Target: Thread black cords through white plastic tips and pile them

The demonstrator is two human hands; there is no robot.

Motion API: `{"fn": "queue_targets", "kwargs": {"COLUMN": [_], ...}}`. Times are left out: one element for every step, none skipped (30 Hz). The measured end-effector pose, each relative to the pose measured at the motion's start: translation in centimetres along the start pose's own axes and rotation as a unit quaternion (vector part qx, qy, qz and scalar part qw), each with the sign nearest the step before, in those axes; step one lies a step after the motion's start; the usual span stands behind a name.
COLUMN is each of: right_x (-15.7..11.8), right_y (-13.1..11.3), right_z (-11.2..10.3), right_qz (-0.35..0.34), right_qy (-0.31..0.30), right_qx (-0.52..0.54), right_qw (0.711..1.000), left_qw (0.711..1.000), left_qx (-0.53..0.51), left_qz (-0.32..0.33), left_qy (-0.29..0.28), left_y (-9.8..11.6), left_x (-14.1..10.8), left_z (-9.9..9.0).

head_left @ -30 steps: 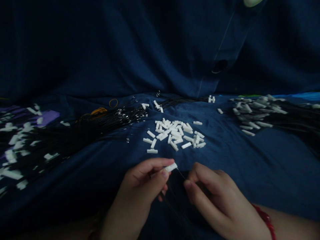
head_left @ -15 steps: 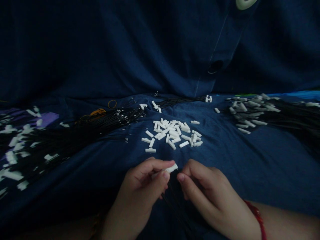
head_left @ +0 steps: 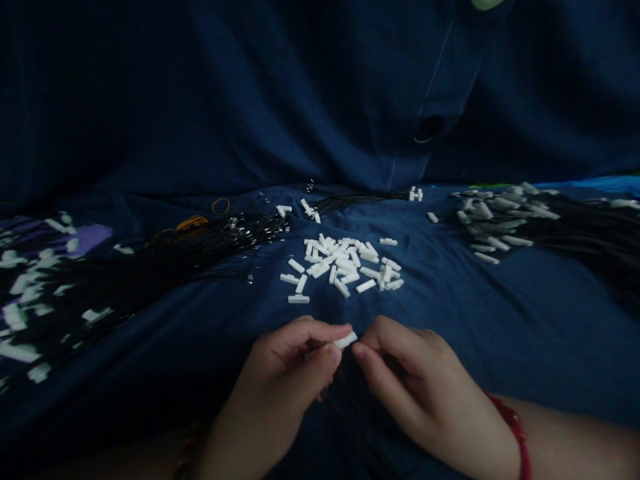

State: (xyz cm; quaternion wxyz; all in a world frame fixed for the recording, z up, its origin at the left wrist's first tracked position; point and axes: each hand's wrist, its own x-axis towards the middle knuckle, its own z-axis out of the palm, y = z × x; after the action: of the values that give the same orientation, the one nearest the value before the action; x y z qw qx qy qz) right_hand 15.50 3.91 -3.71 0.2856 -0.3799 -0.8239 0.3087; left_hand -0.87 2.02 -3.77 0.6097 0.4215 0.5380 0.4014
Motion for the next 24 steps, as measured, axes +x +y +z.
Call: {"fn": "queue_targets", "kwargs": {"right_x": [0.1, 0.3, 0.5, 0.6, 0.8, 1.0, 1.0, 1.0, 0.9, 0.7, 0.5, 0.2, 0.0, -0.2, -0.3, -0.3, -0.2, -0.1, 0.1, 0.3, 0.5, 0.6, 0.7, 0.7], "right_y": [0.0, 0.1, 0.1, 0.2, 0.2, 0.2, 0.2, 0.1, -0.1, -0.4, -0.7, -1.1, -1.5, -1.8, -2.1, -2.2, -2.4, -2.4, -2.4, -2.4, -2.3, -2.2, -2.1, -2.0], "right_z": [-0.1, -0.2, -0.3, -0.5, -0.8, -1.1, -1.4, -1.6, -1.8, -1.9, -1.9, -1.8, -1.6, -1.3, -1.1, -0.9, -0.8, -0.8, -0.7, -0.8, -0.8, -0.7, -0.7, -0.6], "right_qz": [0.0, 0.0, 0.0, 0.0, -0.005, -0.017, -0.038, -0.067, -0.102, -0.135, -0.157, -0.162, -0.146, -0.113, -0.068, -0.022, 0.016, 0.044, 0.063, 0.072, 0.078, 0.081, 0.082, 0.081], "right_qy": [0.0, 0.0, -0.002, -0.007, -0.013, -0.015, -0.01, 0.006, 0.026, 0.048, 0.058, 0.056, 0.041, 0.019, -0.008, -0.036, -0.06, -0.079, -0.096, -0.105, -0.111, -0.112, -0.113, -0.115], "right_qx": [-0.002, -0.003, -0.005, -0.009, -0.017, -0.035, -0.066, -0.11, -0.158, -0.2, -0.226, -0.234, -0.225, -0.208, -0.188, -0.172, -0.157, -0.142, -0.126, -0.111, -0.099, -0.092, -0.093, -0.098], "right_qw": [1.0, 1.0, 1.0, 1.0, 1.0, 0.999, 0.997, 0.992, 0.982, 0.969, 0.96, 0.957, 0.963, 0.971, 0.98, 0.984, 0.986, 0.986, 0.985, 0.986, 0.986, 0.986, 0.986, 0.985], "left_qw": [1.0, 1.0, 1.0, 0.999, 0.998, 0.996, 0.994, 0.993, 0.992, 0.992, 0.992, 0.993, 0.995, 0.996, 0.996, 0.997, 0.998, 0.998, 0.998, 0.998, 0.998, 0.998, 0.999, 0.999], "left_qx": [-0.003, -0.009, -0.021, -0.039, -0.059, -0.082, -0.102, -0.116, -0.123, -0.124, -0.12, -0.112, -0.103, -0.093, -0.083, -0.072, -0.061, -0.053, -0.046, -0.038, -0.029, -0.02, -0.012, -0.004], "left_qz": [-0.001, -0.003, -0.009, -0.015, -0.022, -0.027, -0.031, -0.031, -0.03, -0.025, -0.02, -0.015, -0.011, -0.006, -0.001, 0.005, 0.011, 0.02, 0.028, 0.034, 0.037, 0.039, 0.039, 0.038], "left_qy": [-0.002, -0.004, -0.005, -0.004, -0.002, -0.002, -0.004, -0.008, -0.013, -0.017, -0.018, -0.016, -0.015, -0.016, -0.02, -0.024, -0.029, -0.032, -0.033, -0.034, -0.035, -0.035, -0.036, -0.038], "left_y": [0.1, 0.2, 0.3, 0.4, 0.5, 0.7, 0.8, 0.8, 0.9, 0.9, 0.8, 0.7, 0.6, 0.5, 0.3, 0.1, 0.0, -0.1, -0.2, -0.3, -0.4, -0.4, -0.4, -0.4], "left_x": [0.0, 0.0, 0.0, 0.1, 0.1, 0.2, 0.2, 0.3, 0.3, 0.3, 0.3, 0.3, 0.3, 0.3, 0.3, 0.3, 0.3, 0.4, 0.4, 0.4, 0.4, 0.4, 0.4, 0.4], "left_z": [0.0, 0.0, 0.1, 0.1, 0.2, 0.2, 0.2, 0.2, 0.2, 0.2, 0.1, 0.1, 0.0, 0.0, -0.1, -0.1, -0.1, -0.2, -0.2, -0.2, -0.2, -0.2, -0.2, -0.2]}}
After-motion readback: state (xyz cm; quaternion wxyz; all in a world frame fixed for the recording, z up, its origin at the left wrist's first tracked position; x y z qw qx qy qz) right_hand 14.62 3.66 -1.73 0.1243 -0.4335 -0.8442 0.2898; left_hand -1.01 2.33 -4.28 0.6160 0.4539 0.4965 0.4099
